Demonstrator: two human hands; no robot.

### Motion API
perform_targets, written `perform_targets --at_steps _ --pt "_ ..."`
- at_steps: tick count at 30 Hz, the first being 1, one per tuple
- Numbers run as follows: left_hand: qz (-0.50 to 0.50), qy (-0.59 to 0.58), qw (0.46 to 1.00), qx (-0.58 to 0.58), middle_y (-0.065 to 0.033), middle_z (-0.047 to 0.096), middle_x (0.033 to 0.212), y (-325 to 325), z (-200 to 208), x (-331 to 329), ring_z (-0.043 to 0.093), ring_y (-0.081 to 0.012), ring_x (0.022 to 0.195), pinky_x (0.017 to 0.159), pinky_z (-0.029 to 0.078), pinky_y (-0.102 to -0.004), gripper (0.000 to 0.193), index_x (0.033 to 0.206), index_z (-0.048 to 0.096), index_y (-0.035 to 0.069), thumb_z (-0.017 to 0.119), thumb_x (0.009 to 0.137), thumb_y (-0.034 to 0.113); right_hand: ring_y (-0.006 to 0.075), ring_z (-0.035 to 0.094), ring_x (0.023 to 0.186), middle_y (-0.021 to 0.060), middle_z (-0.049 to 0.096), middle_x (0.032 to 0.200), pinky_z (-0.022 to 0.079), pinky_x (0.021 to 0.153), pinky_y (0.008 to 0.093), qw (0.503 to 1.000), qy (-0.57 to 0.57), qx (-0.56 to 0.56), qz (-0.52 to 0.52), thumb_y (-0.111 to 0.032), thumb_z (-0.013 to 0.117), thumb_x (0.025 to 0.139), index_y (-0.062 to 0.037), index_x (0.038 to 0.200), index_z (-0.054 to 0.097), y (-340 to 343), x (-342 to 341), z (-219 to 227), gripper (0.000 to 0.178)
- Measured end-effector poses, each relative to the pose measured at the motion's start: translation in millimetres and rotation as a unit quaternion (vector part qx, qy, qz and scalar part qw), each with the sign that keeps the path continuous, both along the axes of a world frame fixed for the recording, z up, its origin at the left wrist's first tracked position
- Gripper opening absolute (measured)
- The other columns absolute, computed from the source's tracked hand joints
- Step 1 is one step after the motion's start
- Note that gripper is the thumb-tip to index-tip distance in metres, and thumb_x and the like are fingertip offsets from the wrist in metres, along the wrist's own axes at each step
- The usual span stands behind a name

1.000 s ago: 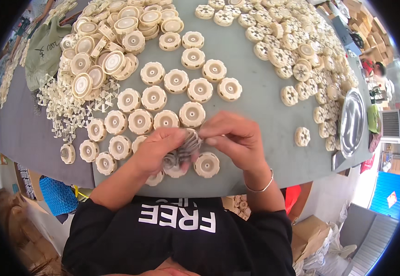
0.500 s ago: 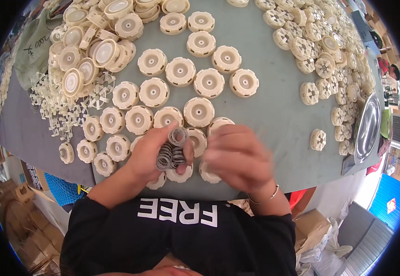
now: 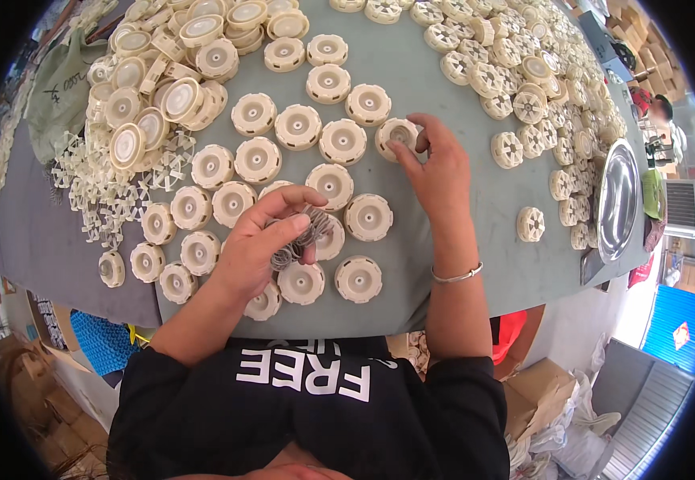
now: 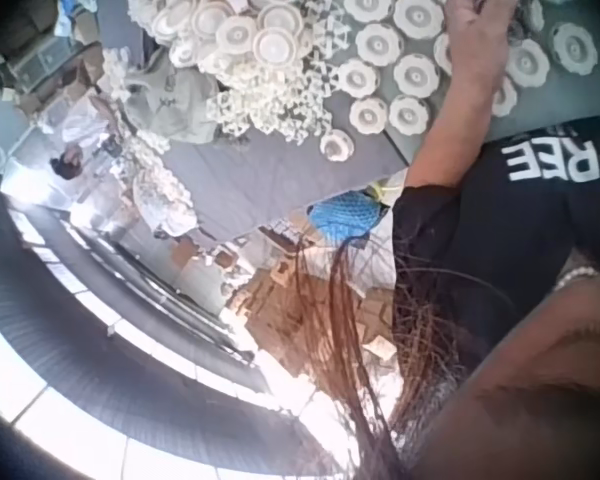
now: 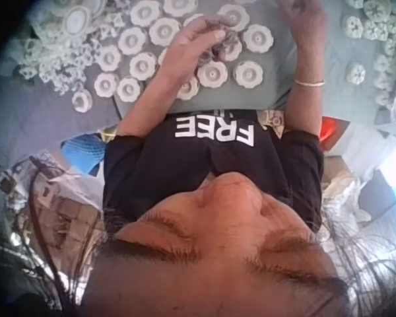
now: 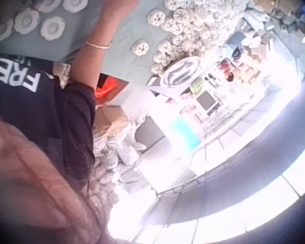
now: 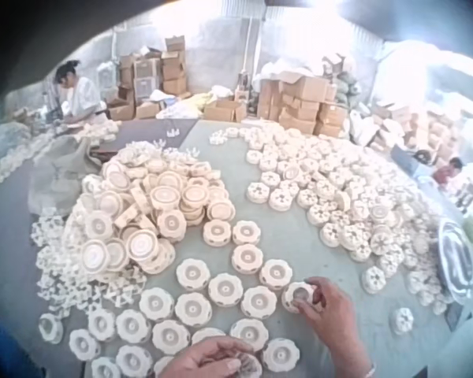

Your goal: The person assembles small white plastic components by hand. They pick up a base piece, insert a metal spring, and then fit a cross-shaped plastic piece into the center. The person repeats this process for multiple units, placing the finished assemblies on the table.

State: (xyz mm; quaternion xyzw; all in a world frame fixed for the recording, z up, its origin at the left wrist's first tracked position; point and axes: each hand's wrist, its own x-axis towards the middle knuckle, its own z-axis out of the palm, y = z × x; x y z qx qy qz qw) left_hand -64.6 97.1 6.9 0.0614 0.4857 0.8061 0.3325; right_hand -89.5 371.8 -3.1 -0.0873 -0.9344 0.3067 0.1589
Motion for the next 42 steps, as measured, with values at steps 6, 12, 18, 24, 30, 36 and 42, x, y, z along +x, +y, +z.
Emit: perform_targets --at_steps 6,12,18,24,30,36,42 --pt "0.013 -0.005 1.000 0.008 -0.0061 0.070 0.106 -1 -2 0 0.066 -0.0118 0.077 0.070 0.057 -0.0272 0.030 0.133 0.065 0.004 0.064 0.105 0.015 0.0188 0.057 0.074 0.0053 0.067 0.086 0.051 0.069 0.0355 0.998 0.058 -0.019 0.021 -0.020 0.085 0.086 -0.0062 0.108 0.073 3 -1 -6 0.029" --pt "0.055 -0.013 0.998 0.014 -0.0068 0.073 0.110 -2 -5 0 0.068 -0.0118 0.081 0.073 0.058 -0.0274 0.030 0.133 0.068 0.005 0.068 0.104 0.013 0.0146 0.066 0.082 0.0048 0.074 0.096 0.056 0.075 0.0321 0.996 0.062 -0.041 0.038 -0.016 0.083 0.091 -0.0029 0.115 0.074 -2 5 -1 0.029" --pt "0.107 0.033 0.994 -0.012 -0.0018 0.070 0.106 4 1 4 0.067 -0.0095 0.088 0.078 0.056 -0.0244 0.030 0.129 0.073 0.006 0.075 0.099 0.005 0.0110 0.070 0.088 0.0087 0.078 0.105 0.058 0.075 0.0289 0.838 -0.109 -0.495 0.201 -0.008 0.081 0.094 0.0017 0.119 0.073 -60 48 20 0.028" --pt "0.130 0.056 0.988 -0.066 -0.0053 0.074 0.098 1 7 7 0.067 -0.0097 0.081 0.072 0.056 -0.0248 0.022 0.116 0.076 -0.001 0.076 0.100 0.013 0.0204 0.074 0.088 0.0108 0.076 0.099 0.061 0.080 0.0319 0.920 0.147 -0.216 0.291 0.000 0.082 0.087 -0.0022 0.108 0.075 -63 48 22 0.022" --pt "-0.035 -0.082 0.994 -0.056 -0.0065 0.073 0.092 -17 13 -10 0.065 -0.0125 0.068 0.060 0.053 -0.0258 0.025 0.105 0.076 0.001 0.070 0.105 0.025 0.0222 0.074 0.084 0.0052 0.076 0.101 0.061 0.075 0.0342 0.887 0.266 0.123 0.357 0.001 0.085 0.082 -0.0073 0.100 0.077 -57 48 50 0.022" --pt "0.041 -0.070 0.997 -0.013 -0.0069 0.073 0.094 -26 9 -18 0.065 -0.0126 0.072 0.061 0.052 -0.0268 0.027 0.108 0.076 -0.001 0.070 0.105 0.025 0.0166 0.072 0.079 0.0048 0.075 0.100 0.058 0.068 0.0315 0.980 0.106 -0.049 0.158 -0.007 0.085 0.085 -0.0063 0.097 0.076 -48 14 48 0.015" --pt "0.066 -0.001 0.997 -0.032 -0.0066 0.074 0.100 -21 2 -26 0.066 -0.0127 0.082 0.067 0.055 -0.0283 0.023 0.116 0.076 -0.001 0.071 0.104 0.018 0.0188 0.070 0.078 0.0059 0.075 0.101 0.056 0.069 0.0337 0.980 0.009 -0.001 0.198 -0.010 0.086 0.083 -0.0054 0.104 0.075 -40 -23 18 0.024"
